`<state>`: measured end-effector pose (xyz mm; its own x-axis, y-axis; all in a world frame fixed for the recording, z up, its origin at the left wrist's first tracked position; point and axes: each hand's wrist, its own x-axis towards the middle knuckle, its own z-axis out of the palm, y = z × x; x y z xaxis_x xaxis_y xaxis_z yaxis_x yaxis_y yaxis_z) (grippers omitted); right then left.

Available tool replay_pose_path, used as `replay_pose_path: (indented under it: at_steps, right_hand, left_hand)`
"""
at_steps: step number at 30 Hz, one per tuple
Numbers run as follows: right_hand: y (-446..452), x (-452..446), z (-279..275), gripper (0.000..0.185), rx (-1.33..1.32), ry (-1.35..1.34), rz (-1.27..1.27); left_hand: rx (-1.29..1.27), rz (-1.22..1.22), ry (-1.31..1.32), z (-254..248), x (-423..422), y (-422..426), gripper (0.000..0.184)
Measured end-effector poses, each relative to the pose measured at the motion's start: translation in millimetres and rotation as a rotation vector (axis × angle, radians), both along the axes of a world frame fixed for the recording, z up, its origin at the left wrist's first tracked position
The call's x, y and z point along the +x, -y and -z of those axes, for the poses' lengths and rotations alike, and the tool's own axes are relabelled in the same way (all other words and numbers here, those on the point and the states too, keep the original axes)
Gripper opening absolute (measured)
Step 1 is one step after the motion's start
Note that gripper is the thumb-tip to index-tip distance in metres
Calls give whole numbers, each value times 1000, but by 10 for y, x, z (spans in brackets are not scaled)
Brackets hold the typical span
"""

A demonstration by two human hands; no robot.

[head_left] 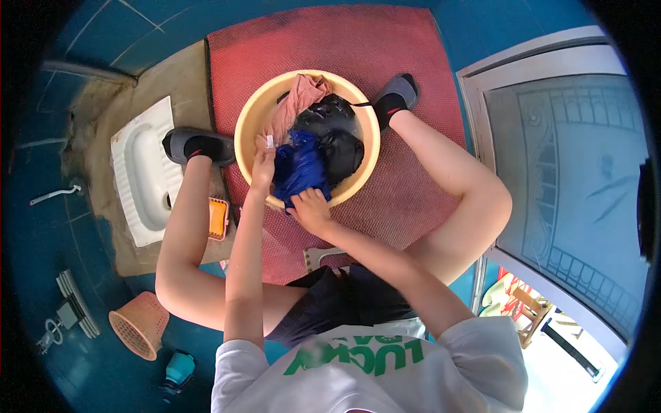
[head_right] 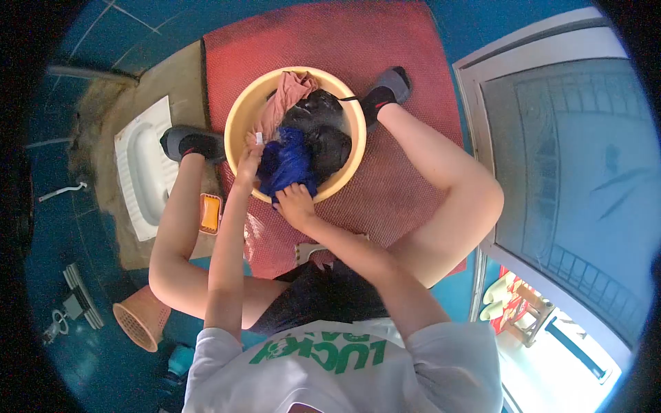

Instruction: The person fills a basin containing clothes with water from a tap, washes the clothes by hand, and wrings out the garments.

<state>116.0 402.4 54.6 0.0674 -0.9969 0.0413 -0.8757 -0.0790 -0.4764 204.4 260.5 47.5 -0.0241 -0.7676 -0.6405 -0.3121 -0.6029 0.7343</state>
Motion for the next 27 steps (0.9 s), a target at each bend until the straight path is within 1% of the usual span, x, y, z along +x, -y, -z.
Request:
replay_pose_path:
  at_steps: [2, 3, 4, 6, 7, 8, 10, 11, 13, 14, 15, 16, 18, 20, 21, 22, 24, 25, 26, 27]
  right_hand:
    - [24, 106, 116, 25, -30, -42, -6]
    - [16, 134, 164, 24, -58, -88, -16]
    - [-1, 72, 180, 24, -58, -86, -14]
    - [-75, -259, 192, 26, -97, -70, -238]
    - [-112, -437, 171, 27, -8, -127, -315]
    - [-156, -605, 150, 29, 4, -149, -353]
    - [-170, -981, 116, 32, -15, -162, -478]
    - [-155, -1163, 134, 31, 41, -184, -530]
    - [-31, -1573, 49, 29, -71, -256, -639]
    - [49, -1740, -38, 29, -47, -301, -644]
    - [129, -1854, -50, 30, 125, -295, -597]
    - [245, -1943, -86, 25, 149, -245, -623]
    - [471, -1995, -131, 21, 249, -132, -414]
    - [641, -1921, -199, 26, 235, -138, -84]
    - [685, -1845, -117, 39, 76, -25, 39]
    - [740, -1744, -188, 61, 91, 39, 125]
    - [831, -1604, -259, 89, -78, -12, 12]
    - [876, -1526, -238, 98, -35, -42, -84]
    - [916, -1456, -194, 107, 8, -75, -179]
    - [948, -1375, -127, 110, 22, -61, -220]
  left_hand:
    - [-477, 208, 192, -10, 37, -50, 28]
    - [-634, 315, 227, -29, 88, -129, 23]
    - [-633, 318, 229, -8, 154, -196, 23]
    - [-886, 398, 306, 86, 278, -321, 17]
    - [-837, 426, 378, -7, 299, -401, 17]
    - [-832, 427, 371, 49, 292, -417, 17]
    - [-1035, 499, 471, 170, 275, -465, 21]
    - [-1065, 549, 529, 162, 245, -486, 27]
    - [-1044, 550, 557, 191, 256, -505, 30]
    - [-1030, 551, 592, 201, 264, -499, 33]
    - [-1026, 544, 595, 219, 267, -500, 33]
    - [-989, 564, 626, 243, 264, -511, 36]
    - [-948, 576, 664, 250, 242, -518, 39]
    - [-920, 602, 757, 192, 175, -508, 42]
    - [-956, 589, 692, 175, 161, -469, 46]
    - [-945, 587, 698, 112, 110, -434, 46]
    - [-976, 457, 491, -5, -65, -334, 49]
    - [-973, 502, 422, 6, -132, -299, 52]
    - [-953, 550, 458, -18, -236, -289, 53]
    - [-927, 624, 515, 6, -337, -275, 54]
